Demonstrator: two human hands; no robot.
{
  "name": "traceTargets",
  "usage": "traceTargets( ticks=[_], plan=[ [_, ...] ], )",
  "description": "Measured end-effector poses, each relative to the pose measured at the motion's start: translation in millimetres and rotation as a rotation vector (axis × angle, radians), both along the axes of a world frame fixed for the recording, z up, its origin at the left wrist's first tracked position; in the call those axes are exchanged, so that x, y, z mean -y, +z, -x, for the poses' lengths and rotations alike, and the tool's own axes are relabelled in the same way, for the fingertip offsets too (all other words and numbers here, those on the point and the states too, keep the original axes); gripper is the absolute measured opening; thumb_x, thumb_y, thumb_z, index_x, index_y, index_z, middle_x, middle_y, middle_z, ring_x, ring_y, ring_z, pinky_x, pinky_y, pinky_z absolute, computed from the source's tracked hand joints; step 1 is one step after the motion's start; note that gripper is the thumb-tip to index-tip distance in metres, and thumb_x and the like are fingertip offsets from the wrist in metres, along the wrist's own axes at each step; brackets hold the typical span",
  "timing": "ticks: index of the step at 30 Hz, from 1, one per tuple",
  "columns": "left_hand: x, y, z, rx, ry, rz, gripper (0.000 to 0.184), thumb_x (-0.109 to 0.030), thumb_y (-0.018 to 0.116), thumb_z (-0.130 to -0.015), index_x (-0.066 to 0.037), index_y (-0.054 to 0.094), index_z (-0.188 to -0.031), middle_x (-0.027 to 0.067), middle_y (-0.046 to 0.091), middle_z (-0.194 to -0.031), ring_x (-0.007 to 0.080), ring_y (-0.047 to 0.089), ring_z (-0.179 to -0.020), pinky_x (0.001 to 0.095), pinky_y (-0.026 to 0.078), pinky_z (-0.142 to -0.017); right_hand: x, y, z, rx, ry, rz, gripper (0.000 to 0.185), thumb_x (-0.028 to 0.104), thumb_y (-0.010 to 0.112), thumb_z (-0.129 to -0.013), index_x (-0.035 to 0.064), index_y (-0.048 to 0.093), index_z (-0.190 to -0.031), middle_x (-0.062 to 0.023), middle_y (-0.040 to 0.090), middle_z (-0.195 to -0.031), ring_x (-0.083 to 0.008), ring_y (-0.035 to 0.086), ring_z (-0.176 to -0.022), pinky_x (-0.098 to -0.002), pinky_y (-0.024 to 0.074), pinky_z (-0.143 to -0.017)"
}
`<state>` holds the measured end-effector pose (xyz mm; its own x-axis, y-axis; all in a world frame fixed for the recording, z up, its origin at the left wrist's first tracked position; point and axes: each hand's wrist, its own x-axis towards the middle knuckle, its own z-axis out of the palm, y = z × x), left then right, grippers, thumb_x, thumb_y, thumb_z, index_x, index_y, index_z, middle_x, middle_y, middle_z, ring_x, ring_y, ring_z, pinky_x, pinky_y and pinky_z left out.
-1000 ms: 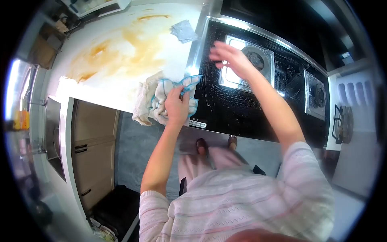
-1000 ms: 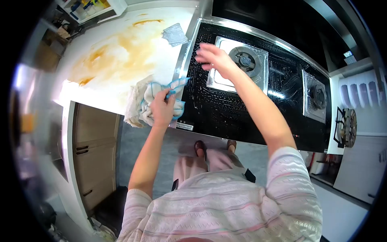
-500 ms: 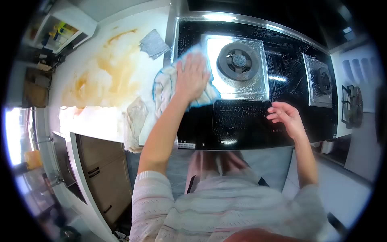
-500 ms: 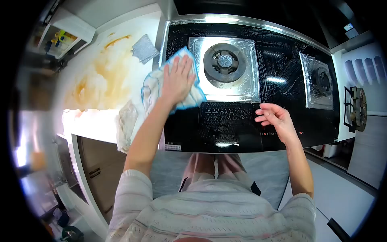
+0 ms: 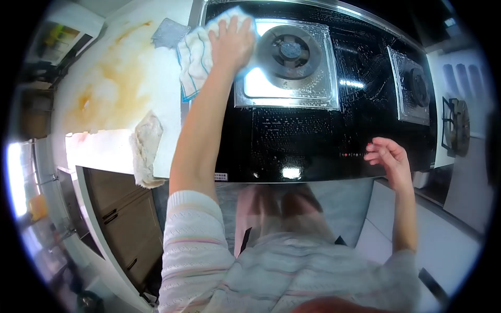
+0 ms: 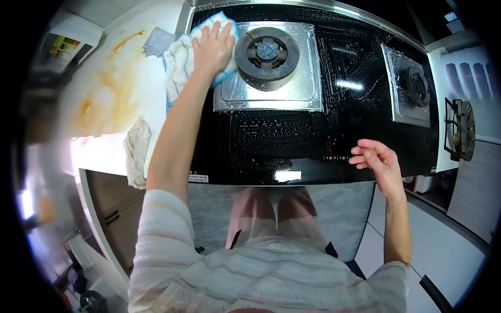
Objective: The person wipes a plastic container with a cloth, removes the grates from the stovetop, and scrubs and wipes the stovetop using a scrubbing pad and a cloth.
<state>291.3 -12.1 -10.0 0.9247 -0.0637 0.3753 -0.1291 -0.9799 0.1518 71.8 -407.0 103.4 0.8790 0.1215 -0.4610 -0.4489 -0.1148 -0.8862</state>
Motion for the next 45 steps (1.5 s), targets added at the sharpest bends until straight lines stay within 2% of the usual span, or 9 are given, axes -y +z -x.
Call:
traceTargets(
  ticks=[6, 12, 16, 21, 24, 26, 30, 36, 45],
  plan=[
    [46.0, 13.0, 109.4, -0.025, 0.101, -0.078, 0.044, -0.034, 0.039, -0.093, -0.015, 0.049, -0.131, 0.0116, 0.038, -0.142, 0.0357, 0.033, -0.13, 0.0593, 0.025, -0.101, 25.4, -1.3, -18.1, 0.055, 0.143, -0.073, 0.028, 0.018, 0.057, -0.092, 0.0009, 0.058, -0.115, -0.0105, 0.066, -0.1, -0.0178, 0.067, -0.083, -0.0253, 0.0513, -0.07],
    [83.7, 12.7, 158.9, -0.161, 0.073, -0.1, 0.052, -0.038, 0.033, -0.094, -0.012, 0.037, -0.14, 0.0091, 0.027, -0.15, 0.031, 0.02, -0.139, 0.0579, 0.016, -0.107, 105.3, 14.8, -7.4, 0.04, 0.107, 0.023, 0.026, 0.014, 0.054, -0.093, 0.0015, 0.058, -0.115, -0.0096, 0.066, -0.1, -0.0168, 0.067, -0.083, -0.0244, 0.0511, -0.069],
    [73.1, 29.1, 114.6, -0.386, 0.252, -0.158, 0.054, -0.032, 0.032, -0.093, -0.011, 0.031, -0.142, 0.0047, 0.019, -0.153, 0.0279, 0.017, -0.14, 0.0591, 0.016, -0.109, 154.8, 3.3, 4.8, 0.024, 0.043, 0.029, 0.025, 0.014, 0.054, -0.093, 0.0019, 0.058, -0.115, -0.0093, 0.066, -0.099, -0.0165, 0.067, -0.083, -0.0242, 0.0509, -0.069],
    [50.6, 22.9, 71.3, -0.342, 0.323, -0.078, 0.061, -0.028, 0.042, -0.086, -0.019, 0.026, -0.145, 0.0038, 0.02, -0.153, 0.0288, 0.018, -0.14, 0.0623, 0.019, -0.106, 194.5, -8.2, 40.6, -0.035, -0.046, 0.039, 0.024, 0.013, 0.055, -0.093, 0.0026, 0.059, -0.114, -0.009, 0.067, -0.099, -0.0153, 0.066, -0.08, -0.0228, 0.0503, -0.069],
    [66.9, 20.1, 93.0, -0.339, 0.347, -0.066, 0.058, -0.034, 0.035, -0.091, -0.01, 0.026, -0.143, 0.0099, 0.019, -0.152, 0.032, 0.017, -0.14, 0.06, 0.017, -0.107, 221.7, -9.6, 62.1, -0.018, -0.151, 0.045, 0.024, 0.014, 0.055, -0.093, 0.0032, 0.06, -0.113, -0.0084, 0.067, -0.098, -0.0148, 0.066, -0.08, -0.0225, 0.0501, -0.068],
    [102.7, 19.8, 126.1, -0.339, 0.338, -0.088, 0.063, -0.041, 0.028, -0.095, -0.003, 0.021, -0.144, 0.0163, 0.015, -0.152, 0.0334, 0.011, -0.141, 0.0562, 0.009, -0.111, 238.3, -16.1, 73.1, -0.014, -0.201, 0.001, 0.023, 0.014, 0.055, -0.093, 0.0039, 0.06, -0.113, -0.0079, 0.067, -0.097, -0.0145, 0.066, -0.08, -0.0223, 0.0502, -0.068],
    [190.8, 16.2, 148.6, -0.313, 0.198, -0.08, 0.069, -0.041, 0.036, -0.093, 0.005, 0.021, -0.142, 0.0226, 0.016, -0.15, 0.0377, 0.01, -0.14, 0.0532, 0.006, -0.112, 258.3, -24.0, 85.4, 0.006, -0.25, -0.042, 0.025, 0.017, 0.057, -0.092, 0.0046, 0.06, -0.113, -0.0071, 0.067, -0.097, -0.0145, 0.066, -0.08, -0.0219, 0.0501, -0.067],
    [237.1, 17.3, 93.7, -0.289, 0.106, -0.039, 0.067, -0.041, 0.035, -0.093, 0.005, 0.024, -0.141, 0.0273, 0.016, -0.149, 0.0424, 0.012, -0.139, 0.0503, 0.011, -0.112, 271.3, -28.2, 69.8, 0.005, -0.295, 0.018, 0.026, 0.018, 0.056, -0.093, 0.004, 0.059, -0.114, -0.0079, 0.067, -0.097, -0.0146, 0.066, -0.08, -0.0213, 0.05, -0.066],
    [240.0, 18.9, -15.9, -0.285, 0.208, 0.0, 0.068, -0.044, 0.029, -0.093, 0.0, 0.021, -0.144, 0.021, 0.013, -0.152, 0.0451, 0.008, -0.139, 0.0536, 0.008, -0.112, 251.6, -33.6, 32.0, 0.016, -0.185, 0.087, 0.026, 0.018, 0.056, -0.093, 0.0028, 0.059, -0.114, -0.0076, 0.066, -0.097, -0.0144, 0.066, -0.08, -0.0217, 0.0497, -0.066]
  ],
)
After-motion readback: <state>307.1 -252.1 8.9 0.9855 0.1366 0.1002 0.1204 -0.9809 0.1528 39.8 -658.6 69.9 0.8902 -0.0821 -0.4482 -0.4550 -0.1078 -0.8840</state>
